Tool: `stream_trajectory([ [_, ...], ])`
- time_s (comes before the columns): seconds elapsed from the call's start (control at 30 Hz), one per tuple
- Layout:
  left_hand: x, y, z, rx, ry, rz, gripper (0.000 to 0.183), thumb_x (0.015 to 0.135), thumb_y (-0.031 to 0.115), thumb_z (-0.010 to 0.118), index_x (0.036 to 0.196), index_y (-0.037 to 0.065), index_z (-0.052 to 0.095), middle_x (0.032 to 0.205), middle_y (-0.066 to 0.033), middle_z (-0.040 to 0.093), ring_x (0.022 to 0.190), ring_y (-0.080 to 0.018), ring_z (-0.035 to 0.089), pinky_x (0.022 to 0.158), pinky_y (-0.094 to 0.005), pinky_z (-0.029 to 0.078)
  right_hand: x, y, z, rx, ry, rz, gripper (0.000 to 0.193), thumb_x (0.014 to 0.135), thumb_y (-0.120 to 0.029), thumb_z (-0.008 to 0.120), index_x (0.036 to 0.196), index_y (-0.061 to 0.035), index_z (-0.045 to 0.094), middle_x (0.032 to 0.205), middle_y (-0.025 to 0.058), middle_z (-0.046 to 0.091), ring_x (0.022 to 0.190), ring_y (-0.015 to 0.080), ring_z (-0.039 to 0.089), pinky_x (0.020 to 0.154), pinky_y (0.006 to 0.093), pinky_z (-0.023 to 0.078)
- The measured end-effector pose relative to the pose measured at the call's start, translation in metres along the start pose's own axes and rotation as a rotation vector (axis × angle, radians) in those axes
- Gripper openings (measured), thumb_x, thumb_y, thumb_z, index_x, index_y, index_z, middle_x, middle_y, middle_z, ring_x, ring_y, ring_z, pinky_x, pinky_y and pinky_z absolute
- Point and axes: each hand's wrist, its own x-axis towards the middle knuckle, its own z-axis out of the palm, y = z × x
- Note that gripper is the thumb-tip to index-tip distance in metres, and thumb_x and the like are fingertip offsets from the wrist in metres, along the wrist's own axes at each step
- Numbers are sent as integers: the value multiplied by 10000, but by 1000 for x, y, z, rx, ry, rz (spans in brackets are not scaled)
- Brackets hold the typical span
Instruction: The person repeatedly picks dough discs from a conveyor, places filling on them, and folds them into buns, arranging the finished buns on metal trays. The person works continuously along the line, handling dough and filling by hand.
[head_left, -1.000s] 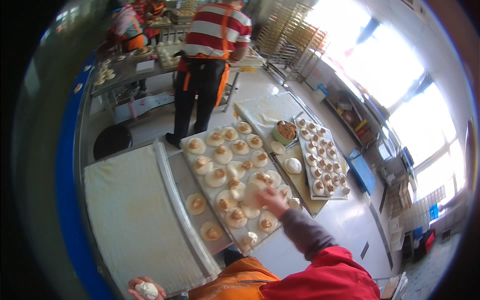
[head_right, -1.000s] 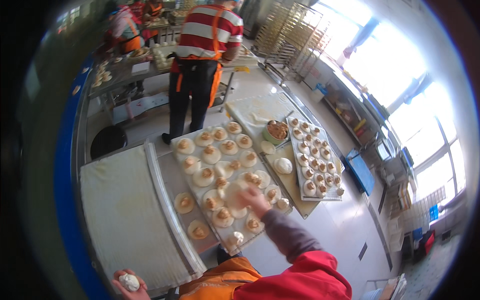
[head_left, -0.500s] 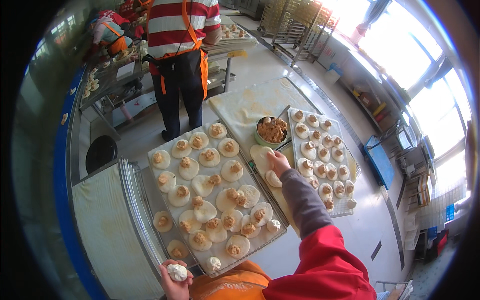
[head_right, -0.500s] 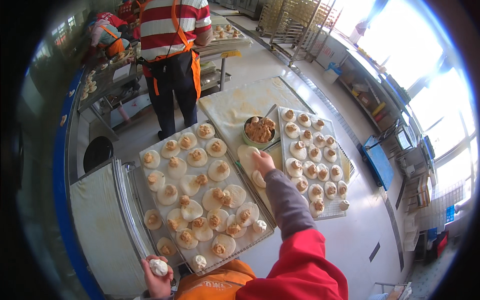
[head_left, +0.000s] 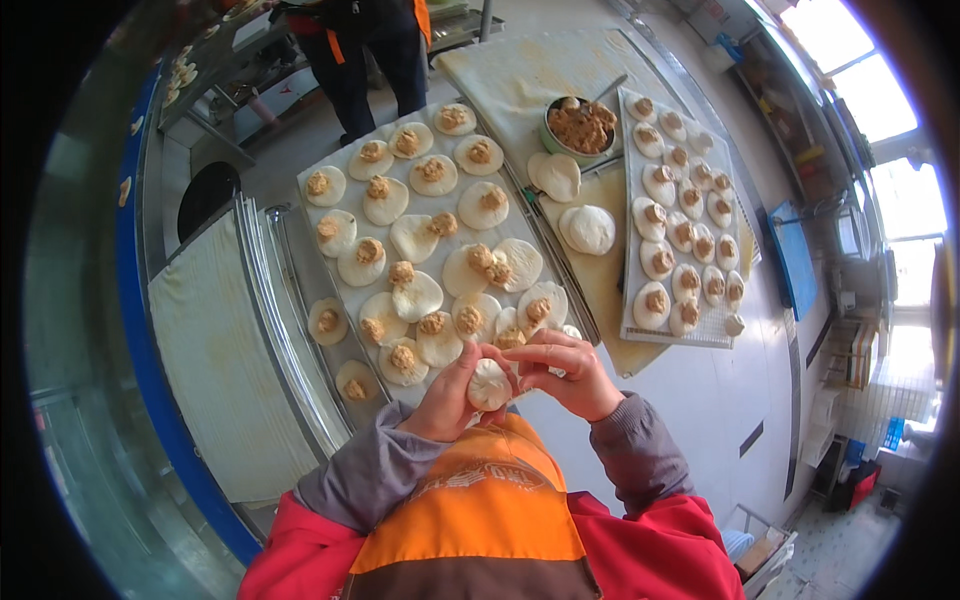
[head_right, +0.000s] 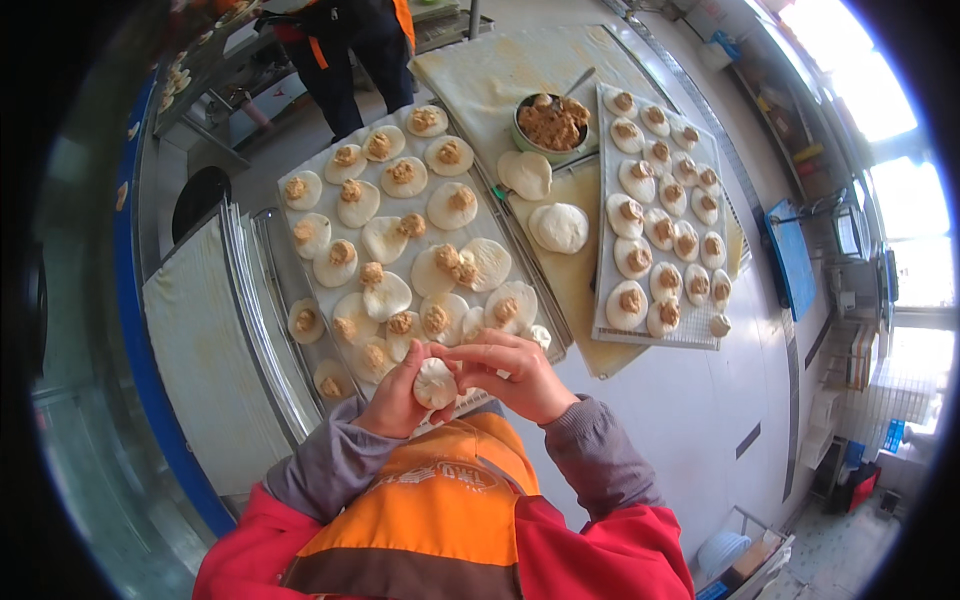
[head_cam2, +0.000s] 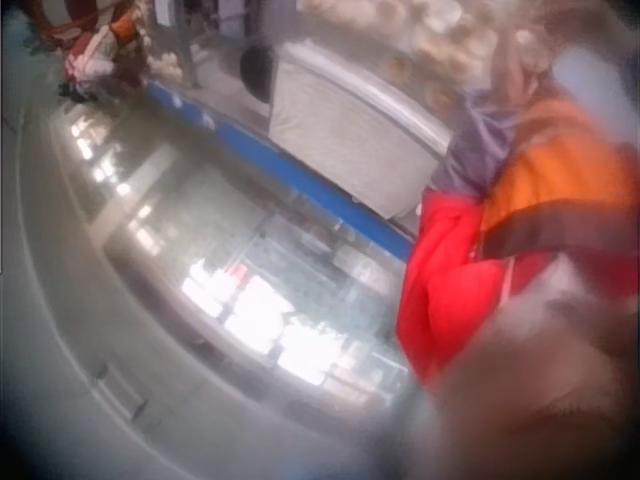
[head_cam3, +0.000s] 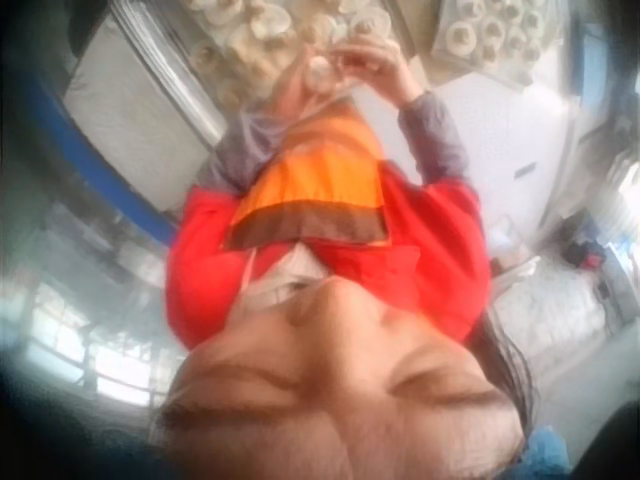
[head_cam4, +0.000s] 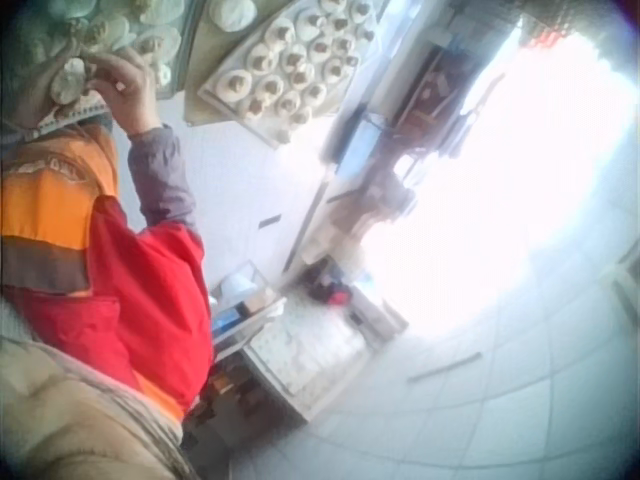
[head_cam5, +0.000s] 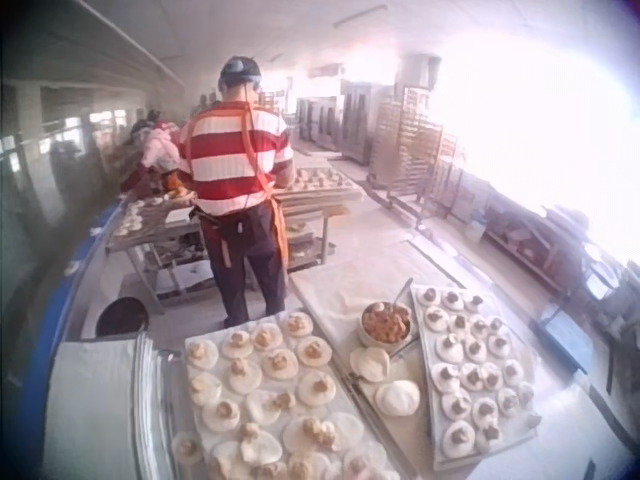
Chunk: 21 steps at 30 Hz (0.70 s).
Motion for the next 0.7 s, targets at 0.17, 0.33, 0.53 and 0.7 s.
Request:
stream_trajectory([
  [0.17,10,-10,12,113,-99,-158,584,1053,607,263,1111,105,555,797,-38,606,565,-138,586,489,-264,453,-17,-2,0,-104,-25,-147,314,788,2,761,1092,-75,738,920,86,634,837,264,643,739,363,531],
  [0.33,18,-23,11,110,-111,-236,572,1059,598,263,1122,111,555,780,-32,605,565,-143,588,489,-263,454,-35,11,4,-62,44,-179,240,790,8,757,1016,-67,727,903,90,623,814,284,635,710,381,524],
  [0.53,26,-44,28,246,1,27,544,1084,538,227,1163,82,514,859,-64,637,627,-134,622,529,-255,487,-53,20,7,-92,267,-101,162,822,-45,755,974,-60,703,941,90,624,863,282,627,739,389,518],
  [0.7,34,-65,39,290,24,117,490,1097,490,218,1186,80,471,906,-79,632,680,-140,636,569,-237,499,-68,27,4,-177,350,-105,305,830,-76,759,1125,-75,681,1058,107,615,953,291,620,826,398,517],
])
